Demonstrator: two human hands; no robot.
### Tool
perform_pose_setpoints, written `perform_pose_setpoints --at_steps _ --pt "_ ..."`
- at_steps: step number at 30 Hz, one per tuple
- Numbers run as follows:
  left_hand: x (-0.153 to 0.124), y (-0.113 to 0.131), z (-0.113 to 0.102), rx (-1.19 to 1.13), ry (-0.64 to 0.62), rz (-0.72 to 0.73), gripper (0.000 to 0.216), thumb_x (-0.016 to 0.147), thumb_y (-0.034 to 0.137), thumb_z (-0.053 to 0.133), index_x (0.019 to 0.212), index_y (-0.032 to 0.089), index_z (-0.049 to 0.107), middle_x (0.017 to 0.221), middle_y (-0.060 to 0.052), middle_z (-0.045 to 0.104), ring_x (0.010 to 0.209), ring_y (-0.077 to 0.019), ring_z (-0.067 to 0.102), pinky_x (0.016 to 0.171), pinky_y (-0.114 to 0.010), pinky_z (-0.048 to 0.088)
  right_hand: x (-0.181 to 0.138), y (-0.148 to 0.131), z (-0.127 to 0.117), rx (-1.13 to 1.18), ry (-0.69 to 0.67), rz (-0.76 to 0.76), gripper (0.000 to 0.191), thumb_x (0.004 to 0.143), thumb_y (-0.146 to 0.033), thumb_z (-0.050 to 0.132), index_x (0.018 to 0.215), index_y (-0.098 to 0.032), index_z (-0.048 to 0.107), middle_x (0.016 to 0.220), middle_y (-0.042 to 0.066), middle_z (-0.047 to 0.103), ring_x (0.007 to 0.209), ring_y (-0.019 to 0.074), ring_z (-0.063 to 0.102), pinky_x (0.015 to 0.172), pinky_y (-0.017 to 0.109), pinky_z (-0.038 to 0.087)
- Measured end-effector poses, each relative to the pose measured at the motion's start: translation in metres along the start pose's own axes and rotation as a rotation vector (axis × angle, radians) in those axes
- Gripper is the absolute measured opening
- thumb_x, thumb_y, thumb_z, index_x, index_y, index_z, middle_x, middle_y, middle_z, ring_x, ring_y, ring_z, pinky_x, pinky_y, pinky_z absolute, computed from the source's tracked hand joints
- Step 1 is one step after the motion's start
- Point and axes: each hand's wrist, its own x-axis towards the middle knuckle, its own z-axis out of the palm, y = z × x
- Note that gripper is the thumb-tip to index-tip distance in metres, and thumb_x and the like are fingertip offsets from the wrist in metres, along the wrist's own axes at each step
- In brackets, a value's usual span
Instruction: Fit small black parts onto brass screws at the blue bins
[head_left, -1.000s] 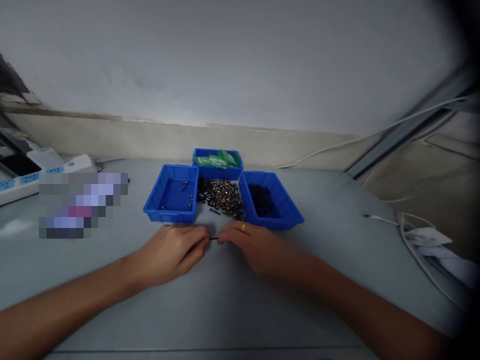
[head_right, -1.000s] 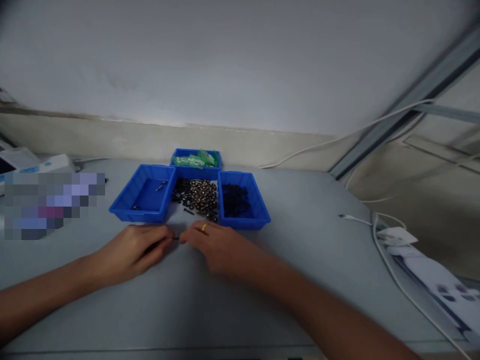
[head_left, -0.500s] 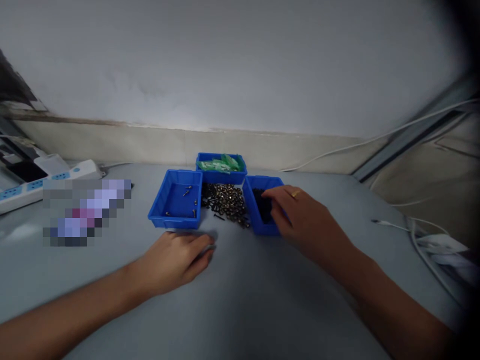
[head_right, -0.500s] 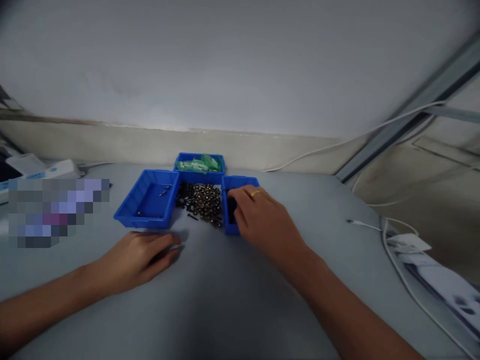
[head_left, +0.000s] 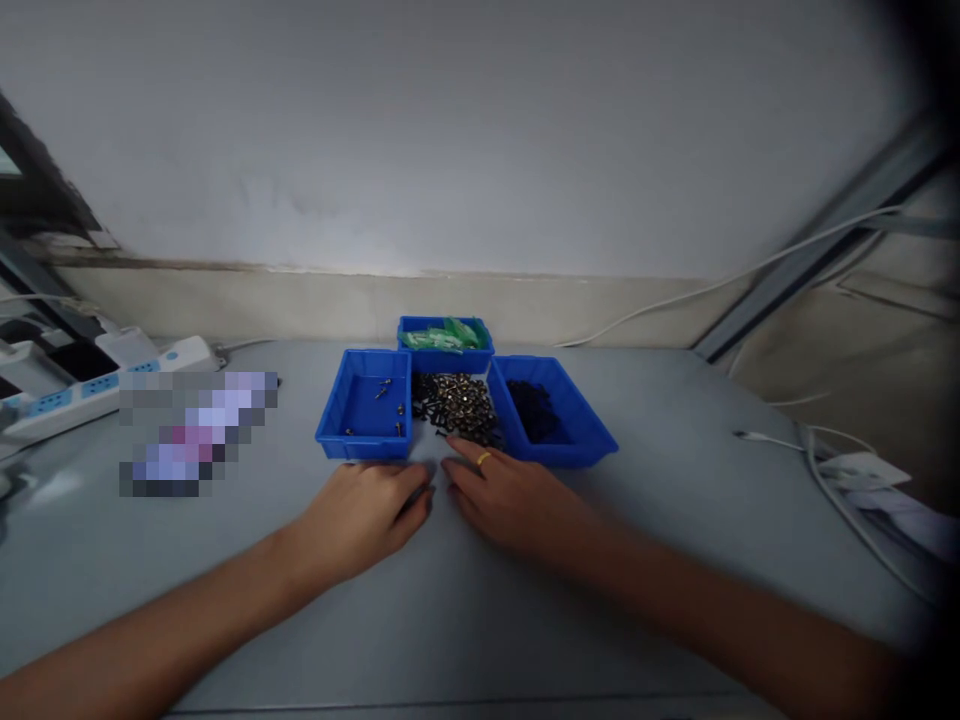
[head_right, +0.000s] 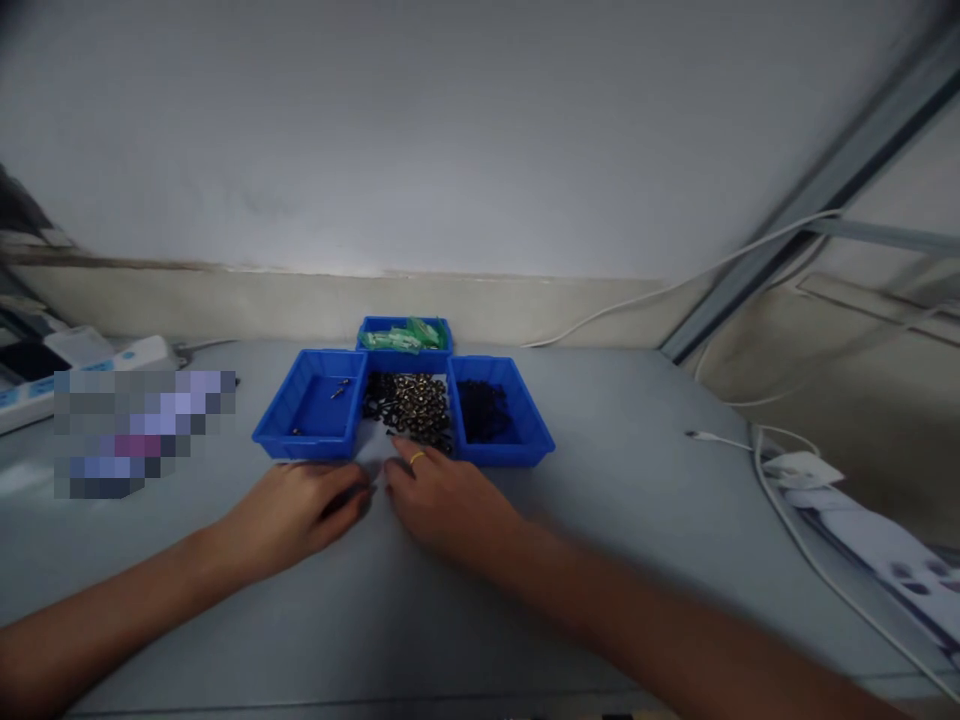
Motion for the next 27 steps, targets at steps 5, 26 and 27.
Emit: perform_pose_setpoints --at_steps 5,26,27 --pt "0.0002 -0.0001 -0.0018 0.0 0.004 0.0 0.018 0.085 0.026 0.039 0.076 0.017 0.053 0.068 -0.001 0.06 0.061 -0.0165 0.057 0.051 -0.026 0.033 0.0086 0.0003 0.0107 0.05 -0.046 0.079 0.028 0.086 -0.024 0.036 0.105 -0.013 0.053 0.123 0.016 0.045 0.081 0.0198 0.06 0.066 0.033 0.049" --pt "0.001 -0.0004 -0.0019 -0.027 -0.022 -0.003 0.021 0.085 0.027 0.037 0.08 0.017 0.056 0.069 -0.001 0.059 0.06 -0.0136 0.055 0.053 -0.025 0.033 0.0065 0.0039 0.0089 0.079 -0.042 -0.007 0.024 0.084 -0.019 0.037 0.101 -0.014 0.054 0.116 0.012 0.052 0.087 0.0198 0.057 0.067 0.03 0.048" --pt "0.001 -0.0003 -0.0023 -0.03 -0.026 -0.002 0.021 0.086 0.027 0.037 0.08 0.017 0.055 0.069 -0.001 0.059 0.061 -0.0138 0.055 0.053 -0.026 0.033 0.0059 0.004 0.0086 0.085 -0.041 -0.003 0.024 0.084 -0.018 0.037 0.101 -0.014 0.054 0.117 0.013 0.05 0.087 0.0197 0.057 0.068 0.031 0.048"
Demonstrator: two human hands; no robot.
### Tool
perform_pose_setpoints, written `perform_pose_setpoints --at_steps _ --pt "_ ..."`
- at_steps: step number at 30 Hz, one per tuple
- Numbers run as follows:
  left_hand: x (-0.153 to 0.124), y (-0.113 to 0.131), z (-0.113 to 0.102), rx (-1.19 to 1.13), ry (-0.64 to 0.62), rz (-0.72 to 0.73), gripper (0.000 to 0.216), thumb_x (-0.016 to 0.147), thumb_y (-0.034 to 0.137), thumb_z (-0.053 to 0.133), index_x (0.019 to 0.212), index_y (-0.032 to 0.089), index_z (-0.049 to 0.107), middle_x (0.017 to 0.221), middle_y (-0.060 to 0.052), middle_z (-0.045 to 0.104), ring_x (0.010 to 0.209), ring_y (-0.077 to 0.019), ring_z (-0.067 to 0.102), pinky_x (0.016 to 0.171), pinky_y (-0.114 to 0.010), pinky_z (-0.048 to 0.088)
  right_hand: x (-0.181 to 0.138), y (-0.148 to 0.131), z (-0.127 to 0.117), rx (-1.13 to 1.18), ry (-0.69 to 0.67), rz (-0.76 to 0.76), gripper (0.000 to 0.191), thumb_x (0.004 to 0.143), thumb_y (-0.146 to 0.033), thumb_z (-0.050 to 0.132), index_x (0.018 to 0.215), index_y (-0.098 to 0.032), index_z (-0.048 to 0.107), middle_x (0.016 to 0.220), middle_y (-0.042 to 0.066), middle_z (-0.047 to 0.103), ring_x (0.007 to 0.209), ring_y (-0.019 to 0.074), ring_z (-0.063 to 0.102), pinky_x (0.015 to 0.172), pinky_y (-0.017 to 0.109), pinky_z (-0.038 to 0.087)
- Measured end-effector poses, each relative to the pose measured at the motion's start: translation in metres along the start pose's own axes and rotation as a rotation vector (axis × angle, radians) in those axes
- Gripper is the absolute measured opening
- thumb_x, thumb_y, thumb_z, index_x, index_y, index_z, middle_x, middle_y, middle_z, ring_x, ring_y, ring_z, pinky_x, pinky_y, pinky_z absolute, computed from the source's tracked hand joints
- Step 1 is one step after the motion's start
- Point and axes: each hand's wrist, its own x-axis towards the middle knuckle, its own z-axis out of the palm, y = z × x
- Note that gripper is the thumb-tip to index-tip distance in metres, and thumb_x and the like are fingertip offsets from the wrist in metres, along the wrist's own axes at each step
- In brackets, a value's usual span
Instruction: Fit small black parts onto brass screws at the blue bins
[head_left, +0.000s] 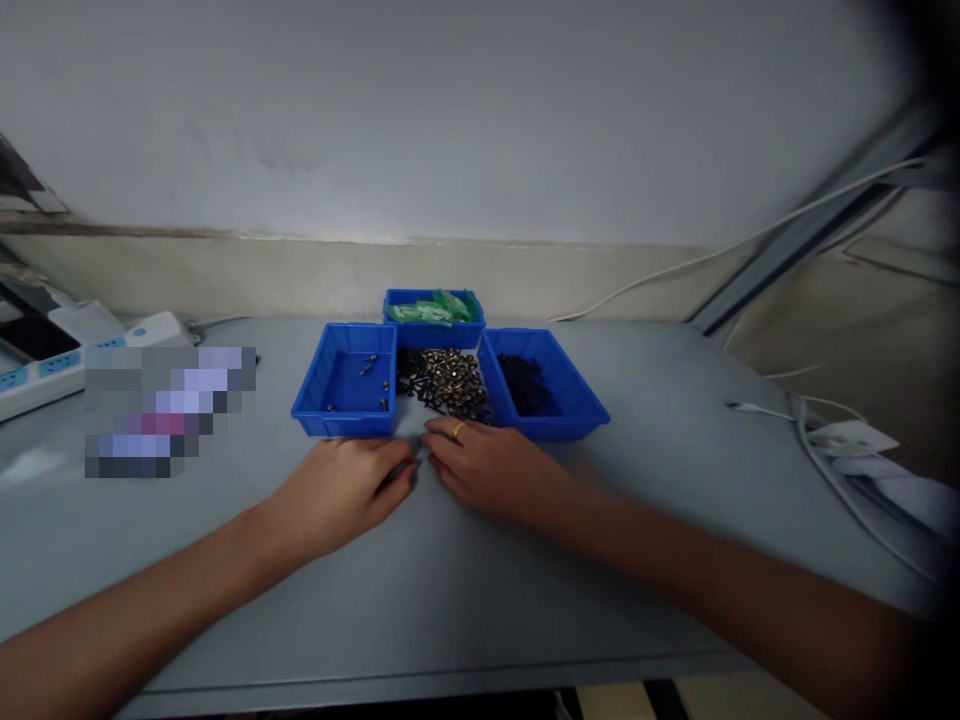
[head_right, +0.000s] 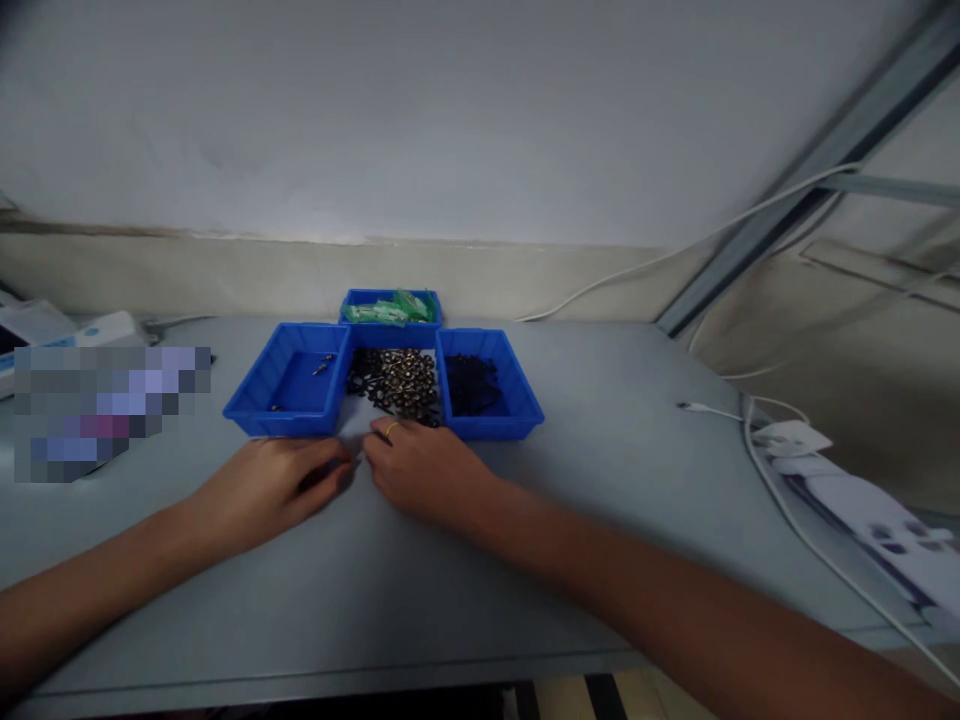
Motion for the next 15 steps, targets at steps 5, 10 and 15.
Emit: perform_pose_setpoints --at_steps 5,10,15 --pt "0.0004 0.001 -0.0004 0.007 -0.009 -0.004 0.02 0.086 0.026 0.037 0.08 0.017 0.055 0.07 -0.001 0.059 0.063 -0.0149 0.056 0.055 -0.026 0.034 -0.0016 0.0 0.001 0.034 0.026 0.064 0.026 0.085 -0.022 0.038 0.104 -0.014 0.053 0.121 0.013 0.047 0.09 0.0207 0.056 0.074 0.033 0.046" --pt "0.0017 0.0026 0.0 0.027 -0.027 -0.024 0.02 0.086 0.028 0.037 0.079 0.018 0.054 0.069 -0.001 0.06 0.063 -0.0158 0.057 0.054 -0.026 0.035 -0.002 -0.0019 0.0021 0.044 0.035 0.099 0.028 0.086 -0.022 0.037 0.108 -0.015 0.052 0.123 0.013 0.045 0.094 0.021 0.055 0.074 0.032 0.047" --pt "0.0028 0.0039 -0.0008 0.007 -0.035 -0.038 0.021 0.086 0.027 0.037 0.079 0.018 0.054 0.07 -0.001 0.059 0.064 -0.0158 0.057 0.055 -0.025 0.036 -0.0029 -0.0008 0.003 0.042 0.033 0.049 0.027 0.086 -0.021 0.036 0.105 -0.012 0.053 0.111 0.012 0.054 0.094 0.0205 0.054 0.078 0.033 0.046"
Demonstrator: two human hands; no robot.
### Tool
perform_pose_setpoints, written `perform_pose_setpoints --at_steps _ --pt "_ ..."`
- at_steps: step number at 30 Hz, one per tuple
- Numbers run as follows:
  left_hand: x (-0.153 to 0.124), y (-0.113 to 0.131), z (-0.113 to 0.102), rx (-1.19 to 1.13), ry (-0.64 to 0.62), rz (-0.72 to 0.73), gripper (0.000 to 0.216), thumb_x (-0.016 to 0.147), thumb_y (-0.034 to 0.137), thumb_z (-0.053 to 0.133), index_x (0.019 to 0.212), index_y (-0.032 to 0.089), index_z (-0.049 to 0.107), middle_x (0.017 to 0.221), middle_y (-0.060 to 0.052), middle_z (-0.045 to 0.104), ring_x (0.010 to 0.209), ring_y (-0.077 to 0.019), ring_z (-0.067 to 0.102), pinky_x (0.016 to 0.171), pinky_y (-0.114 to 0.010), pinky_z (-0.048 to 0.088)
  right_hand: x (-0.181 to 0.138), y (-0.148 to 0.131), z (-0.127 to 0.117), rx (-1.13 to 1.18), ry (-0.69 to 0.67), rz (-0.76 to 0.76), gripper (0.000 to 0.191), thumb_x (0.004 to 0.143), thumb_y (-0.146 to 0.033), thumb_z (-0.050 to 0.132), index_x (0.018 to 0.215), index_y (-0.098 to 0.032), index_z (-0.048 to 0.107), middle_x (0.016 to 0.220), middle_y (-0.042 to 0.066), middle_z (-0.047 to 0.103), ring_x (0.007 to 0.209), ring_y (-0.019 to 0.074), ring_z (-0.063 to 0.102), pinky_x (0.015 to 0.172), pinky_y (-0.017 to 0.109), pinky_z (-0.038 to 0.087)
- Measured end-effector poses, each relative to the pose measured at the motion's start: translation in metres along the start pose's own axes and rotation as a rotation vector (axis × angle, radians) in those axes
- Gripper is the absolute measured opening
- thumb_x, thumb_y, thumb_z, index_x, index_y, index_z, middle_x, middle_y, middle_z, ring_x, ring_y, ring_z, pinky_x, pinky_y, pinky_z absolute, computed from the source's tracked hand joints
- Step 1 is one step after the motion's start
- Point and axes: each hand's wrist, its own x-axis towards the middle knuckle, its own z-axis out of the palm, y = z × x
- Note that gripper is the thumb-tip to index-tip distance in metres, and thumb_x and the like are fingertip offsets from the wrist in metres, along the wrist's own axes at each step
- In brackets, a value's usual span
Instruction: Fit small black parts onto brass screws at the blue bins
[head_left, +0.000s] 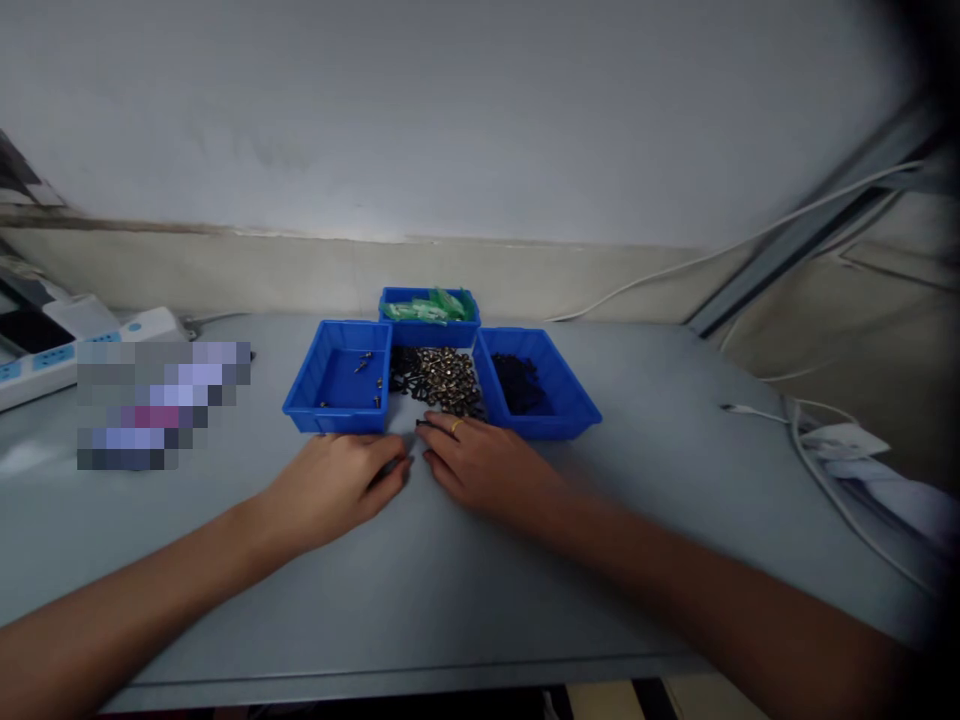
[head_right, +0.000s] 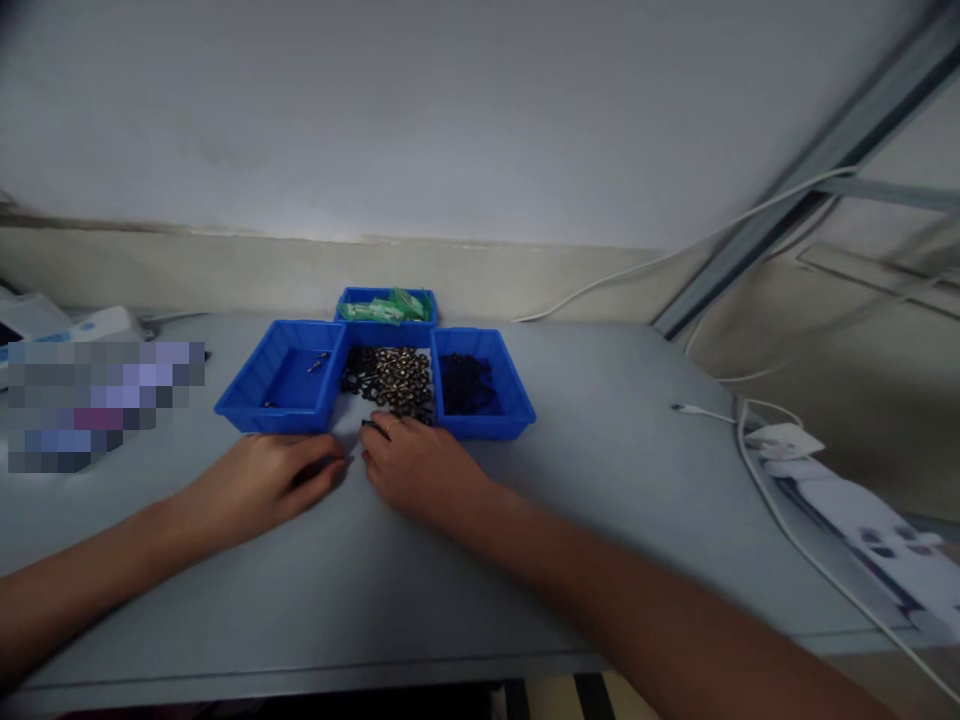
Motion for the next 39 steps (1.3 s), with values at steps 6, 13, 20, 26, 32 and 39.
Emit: perform_pose_setpoints --at_steps 6,13,20,26,32,39 --pt "-0.0021 -0.0025 0.0009 -0.046 0.014 -0.007 0.02 0.086 0.028 0.037 0.087 0.017 0.054 0.072 -0.002 0.06 0.065 -0.0155 0.058 0.057 -0.026 0.039 -0.0036 0.0062 0.0018 0.071 -0.023 -0.204 0.025 0.085 -0.011 0.037 0.103 -0.013 0.054 0.104 0.008 0.058 0.098 0.0154 0.051 0.083 0.028 0.043" --pt "-0.0025 -0.0043 0.0044 -0.041 0.045 0.02 0.018 0.084 0.029 0.042 0.092 0.018 0.054 0.08 -0.002 0.06 0.07 -0.0161 0.058 0.058 -0.026 0.041 -0.005 0.007 -0.0031 0.187 -0.009 -0.283 0.022 0.085 -0.012 0.039 0.096 -0.013 0.057 0.099 0.006 0.06 0.096 0.0132 0.051 0.088 0.027 0.04" --pt "-0.0026 -0.0027 0.002 0.008 -0.019 0.094 0.018 0.086 0.026 0.038 0.08 0.018 0.053 0.073 -0.001 0.055 0.065 -0.0142 0.055 0.057 -0.025 0.038 -0.0057 0.01 -0.0034 0.147 -0.056 -0.344 0.019 0.082 -0.009 0.04 0.092 -0.012 0.056 0.096 0.007 0.06 0.097 0.015 0.05 0.087 0.029 0.039" --pt "-0.002 0.0014 -0.001 -0.007 -0.009 0.065 0.014 0.082 0.025 0.042 0.076 0.018 0.053 0.071 0.0 0.055 0.062 -0.0128 0.053 0.055 -0.024 0.035 -0.0057 0.0064 -0.0061 0.178 -0.042 -0.214 0.017 0.084 -0.013 0.04 0.094 -0.013 0.054 0.088 0.006 0.058 0.087 0.0145 0.052 0.079 0.029 0.041" --pt "-0.0017 0.0023 0.001 -0.018 0.009 0.097 0.014 0.079 0.018 0.041 0.071 0.018 0.052 0.068 0.001 0.054 0.058 -0.0108 0.051 0.054 -0.022 0.034 -0.0067 0.0059 -0.0038 0.16 -0.034 -0.134 0.017 0.086 -0.022 0.039 0.09 -0.016 0.054 0.088 0.005 0.054 0.081 0.0146 0.052 0.074 0.028 0.042" --pt "-0.0021 0.0 0.0032 -0.049 0.01 0.026 0.015 0.085 0.029 0.041 0.084 0.018 0.051 0.075 -0.001 0.055 0.065 -0.0141 0.054 0.056 -0.025 0.038 -0.008 0.0042 -0.0034 0.183 -0.037 -0.11 0.018 0.087 -0.021 0.039 0.096 -0.015 0.054 0.09 0.006 0.053 0.084 0.0149 0.05 0.077 0.028 0.042"
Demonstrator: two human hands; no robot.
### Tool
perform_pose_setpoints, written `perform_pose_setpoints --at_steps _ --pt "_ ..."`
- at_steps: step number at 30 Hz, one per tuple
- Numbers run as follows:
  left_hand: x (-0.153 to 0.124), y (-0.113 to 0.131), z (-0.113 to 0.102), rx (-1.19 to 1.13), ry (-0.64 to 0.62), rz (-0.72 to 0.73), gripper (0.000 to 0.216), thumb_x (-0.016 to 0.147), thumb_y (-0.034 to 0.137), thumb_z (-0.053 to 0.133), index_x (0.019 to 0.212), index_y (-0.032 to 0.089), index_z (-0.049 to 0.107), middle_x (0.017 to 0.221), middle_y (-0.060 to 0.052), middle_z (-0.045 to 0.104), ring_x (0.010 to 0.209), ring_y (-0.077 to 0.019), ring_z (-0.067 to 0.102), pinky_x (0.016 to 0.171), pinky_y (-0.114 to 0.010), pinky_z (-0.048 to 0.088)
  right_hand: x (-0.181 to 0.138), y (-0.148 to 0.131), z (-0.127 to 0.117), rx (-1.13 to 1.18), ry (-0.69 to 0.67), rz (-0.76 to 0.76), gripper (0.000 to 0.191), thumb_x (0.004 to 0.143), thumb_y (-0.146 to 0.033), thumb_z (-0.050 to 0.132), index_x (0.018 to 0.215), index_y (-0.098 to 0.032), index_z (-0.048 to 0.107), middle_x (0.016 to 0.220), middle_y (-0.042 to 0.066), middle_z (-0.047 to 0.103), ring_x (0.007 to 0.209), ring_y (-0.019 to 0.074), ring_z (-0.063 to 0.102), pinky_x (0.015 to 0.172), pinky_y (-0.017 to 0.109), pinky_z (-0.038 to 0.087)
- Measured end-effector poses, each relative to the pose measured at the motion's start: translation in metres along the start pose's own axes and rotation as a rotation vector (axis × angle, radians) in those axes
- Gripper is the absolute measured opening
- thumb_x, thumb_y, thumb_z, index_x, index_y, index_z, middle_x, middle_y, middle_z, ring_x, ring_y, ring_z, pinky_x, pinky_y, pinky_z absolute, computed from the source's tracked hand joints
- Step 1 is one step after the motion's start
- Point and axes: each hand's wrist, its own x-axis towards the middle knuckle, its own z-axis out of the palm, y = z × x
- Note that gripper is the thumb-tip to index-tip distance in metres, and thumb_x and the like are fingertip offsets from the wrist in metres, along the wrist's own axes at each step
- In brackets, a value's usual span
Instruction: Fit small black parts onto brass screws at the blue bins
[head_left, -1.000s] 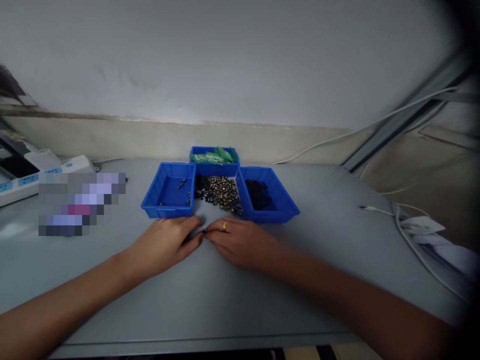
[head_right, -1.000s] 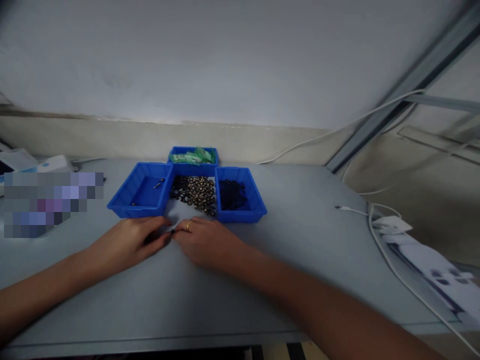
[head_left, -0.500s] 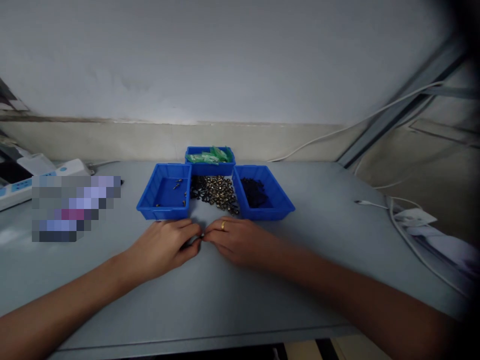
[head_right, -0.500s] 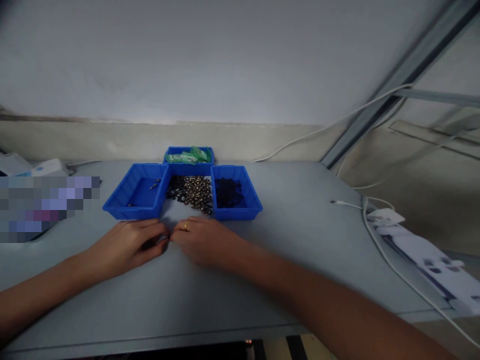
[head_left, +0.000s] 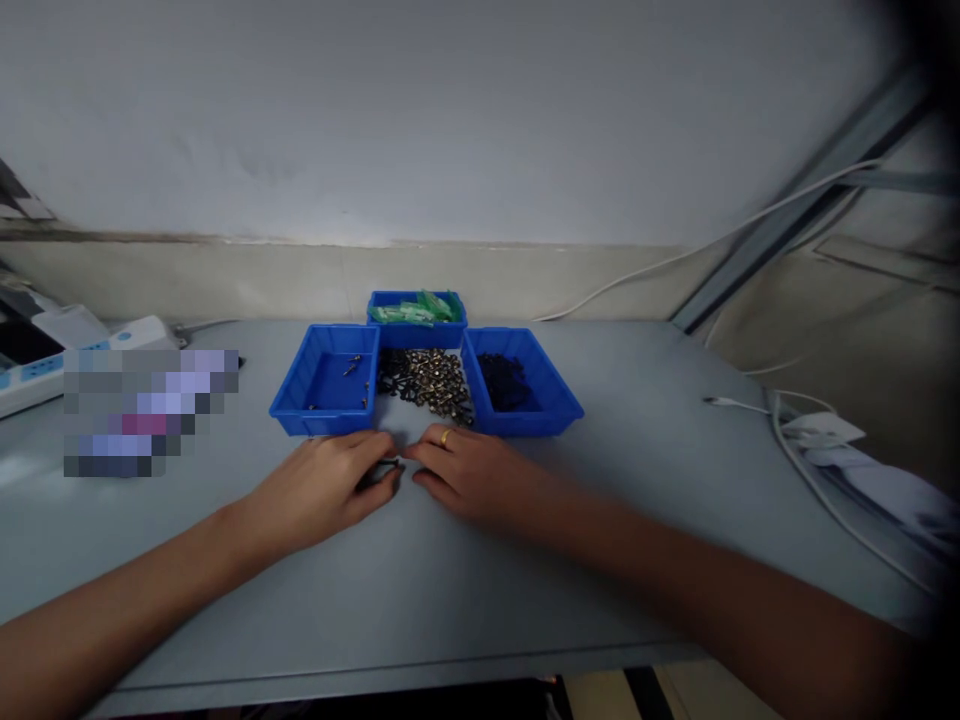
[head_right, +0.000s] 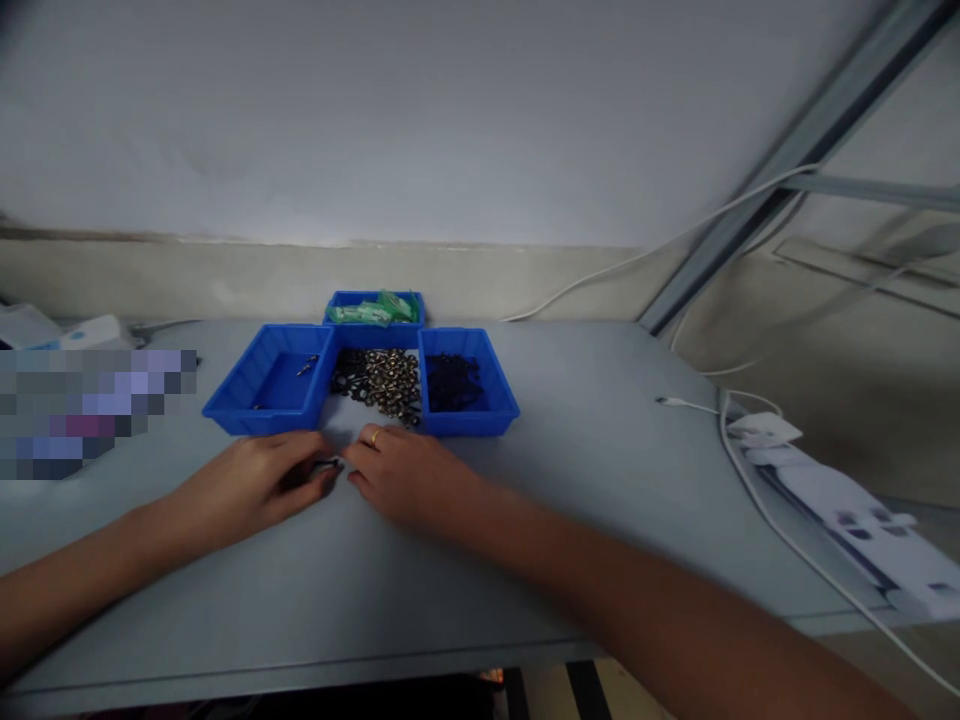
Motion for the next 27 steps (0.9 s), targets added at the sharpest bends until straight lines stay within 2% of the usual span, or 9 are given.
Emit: perform_pose_setpoints --at_steps 3,9,12,17,19,23,27 --pt "-0.0004 -0.0015 0.0013 -0.014 0.004 0.007 0.019 0.086 0.032 0.04 0.094 0.018 0.051 0.083 -0.002 0.054 0.073 -0.0158 0.055 0.062 -0.027 0.041 -0.0002 -0.0003 -0.0018 -0.01 -0.018 -0.03 0.019 0.087 -0.019 0.038 0.094 -0.017 0.056 0.09 0.006 0.053 0.083 0.014 0.05 0.076 0.026 0.043" --pt "0.0004 -0.0047 0.0023 0.001 -0.017 0.046 0.022 0.089 0.027 0.035 0.089 0.018 0.055 0.081 -0.002 0.052 0.072 -0.0142 0.055 0.066 -0.027 0.043 -0.0001 -0.0026 -0.0046 -0.05 -0.013 -0.049 0.019 0.087 -0.019 0.039 0.096 -0.015 0.055 0.09 0.006 0.055 0.084 0.0153 0.05 0.079 0.028 0.042" --pt "0.0001 -0.0045 0.0017 0.03 0.009 0.069 0.022 0.089 0.026 0.036 0.087 0.017 0.056 0.08 -0.002 0.052 0.07 -0.0141 0.054 0.064 -0.026 0.043 0.0007 -0.0036 -0.0049 -0.019 0.01 0.01 0.019 0.086 -0.021 0.04 0.099 -0.014 0.053 0.091 0.006 0.055 0.086 0.016 0.05 0.08 0.029 0.041" --pt "-0.0012 -0.0015 0.0007 0.051 0.05 0.135 0.024 0.089 0.029 0.035 0.088 0.018 0.056 0.079 -0.002 0.053 0.07 -0.0146 0.054 0.063 -0.026 0.043 0.0021 -0.0021 -0.0048 0.009 -0.004 0.008 0.016 0.086 -0.026 0.041 0.086 -0.015 0.053 0.084 0.005 0.056 0.077 0.0153 0.052 0.073 0.028 0.042" --pt "-0.0021 -0.0004 0.0001 -0.003 0.055 0.17 0.024 0.09 0.028 0.034 0.089 0.018 0.056 0.08 -0.002 0.053 0.073 -0.014 0.054 0.066 -0.026 0.044 0.002 -0.0014 -0.0053 0.003 -0.005 -0.002 0.018 0.086 -0.028 0.04 0.083 -0.015 0.053 0.081 0.005 0.056 0.075 0.0154 0.053 0.071 0.028 0.042" --pt "-0.0034 0.0015 -0.002 -0.187 0.076 0.257 0.019 0.089 0.023 0.037 0.094 0.018 0.055 0.086 -0.003 0.055 0.08 -0.0127 0.053 0.073 -0.024 0.043 0.001 -0.0007 -0.0069 0.034 -0.003 0.0 0.018 0.086 -0.028 0.042 0.092 -0.014 0.052 0.085 0.006 0.058 0.079 0.0159 0.054 0.072 0.028 0.042" --pt "-0.0041 0.0033 -0.004 -0.329 0.083 0.283 0.013 0.086 0.018 0.041 0.089 0.018 0.054 0.081 0.0 0.056 0.076 -0.0103 0.053 0.07 -0.022 0.042 0.0004 0.0014 -0.0077 0.049 0.006 0.001 0.018 0.086 -0.022 0.041 0.1 -0.015 0.049 0.089 0.005 0.059 0.081 0.0146 0.055 0.07 0.026 0.042"
